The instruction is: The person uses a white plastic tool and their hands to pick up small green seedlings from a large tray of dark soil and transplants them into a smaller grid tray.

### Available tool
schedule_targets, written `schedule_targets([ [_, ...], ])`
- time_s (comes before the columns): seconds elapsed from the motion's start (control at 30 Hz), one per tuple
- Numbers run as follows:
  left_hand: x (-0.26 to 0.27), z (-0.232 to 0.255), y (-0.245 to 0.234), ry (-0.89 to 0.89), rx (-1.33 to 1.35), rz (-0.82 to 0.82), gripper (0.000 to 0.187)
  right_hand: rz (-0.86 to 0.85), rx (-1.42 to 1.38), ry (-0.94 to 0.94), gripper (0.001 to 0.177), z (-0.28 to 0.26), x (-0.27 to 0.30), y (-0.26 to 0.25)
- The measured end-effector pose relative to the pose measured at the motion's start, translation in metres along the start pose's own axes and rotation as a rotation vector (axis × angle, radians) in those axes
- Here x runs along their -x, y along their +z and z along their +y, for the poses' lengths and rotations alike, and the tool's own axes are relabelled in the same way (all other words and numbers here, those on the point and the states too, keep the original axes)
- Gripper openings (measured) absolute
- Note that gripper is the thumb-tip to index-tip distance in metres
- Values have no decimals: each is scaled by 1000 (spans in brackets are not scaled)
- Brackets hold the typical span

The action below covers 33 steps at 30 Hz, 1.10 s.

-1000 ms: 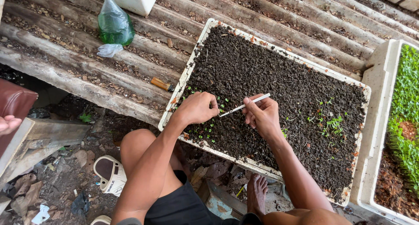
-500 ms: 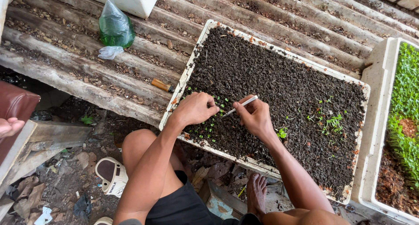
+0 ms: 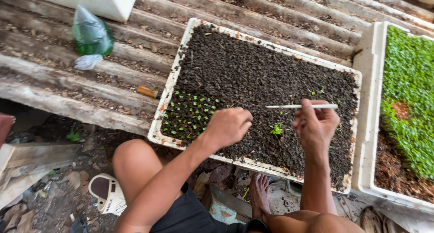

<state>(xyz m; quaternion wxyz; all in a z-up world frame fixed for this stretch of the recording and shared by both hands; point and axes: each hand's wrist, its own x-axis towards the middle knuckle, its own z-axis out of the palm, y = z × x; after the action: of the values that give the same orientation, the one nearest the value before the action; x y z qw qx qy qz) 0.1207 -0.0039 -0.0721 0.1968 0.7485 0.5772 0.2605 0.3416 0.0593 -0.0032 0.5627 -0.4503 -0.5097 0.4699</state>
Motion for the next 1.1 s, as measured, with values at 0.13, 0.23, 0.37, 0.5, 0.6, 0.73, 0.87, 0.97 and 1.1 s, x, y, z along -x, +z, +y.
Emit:
schedule_targets([
  [0.13, -11, 24, 38, 108, -79, 6, 19, 42, 55, 22, 16, 0, 0, -44],
  [0.23, -16, 40, 42, 161, -58, -37, 19, 4, 100, 42, 18, 2, 5, -62],
  [0.37, -18, 49, 46, 126, -96, -11, 14, -100, 190, 59, 17, 7, 10, -68],
  [0.5, -22, 51, 45, 111, -67, -10, 20, -135, 201, 54, 15, 12, 12, -62],
  [0.6, -23, 41, 57, 112, -32, 15, 21, -131, 211, 29, 15, 15, 8, -64],
  [0.73, -20, 40, 38, 75, 45, -2, 25, -128, 226, 44, 17, 14, 7, -66],
  [0.87, -14, 36, 9, 82, 127, -49, 22, -137, 232, 50, 17, 20, 3, -71],
  [0.97, -9, 37, -34, 76, 169, -123, 22, -147, 233, 59, 17, 7, 5, -71],
  [1.1, 7, 25, -102, -66, 217, -144, 18, -187, 204, 46, 14, -14, 6, -66],
])
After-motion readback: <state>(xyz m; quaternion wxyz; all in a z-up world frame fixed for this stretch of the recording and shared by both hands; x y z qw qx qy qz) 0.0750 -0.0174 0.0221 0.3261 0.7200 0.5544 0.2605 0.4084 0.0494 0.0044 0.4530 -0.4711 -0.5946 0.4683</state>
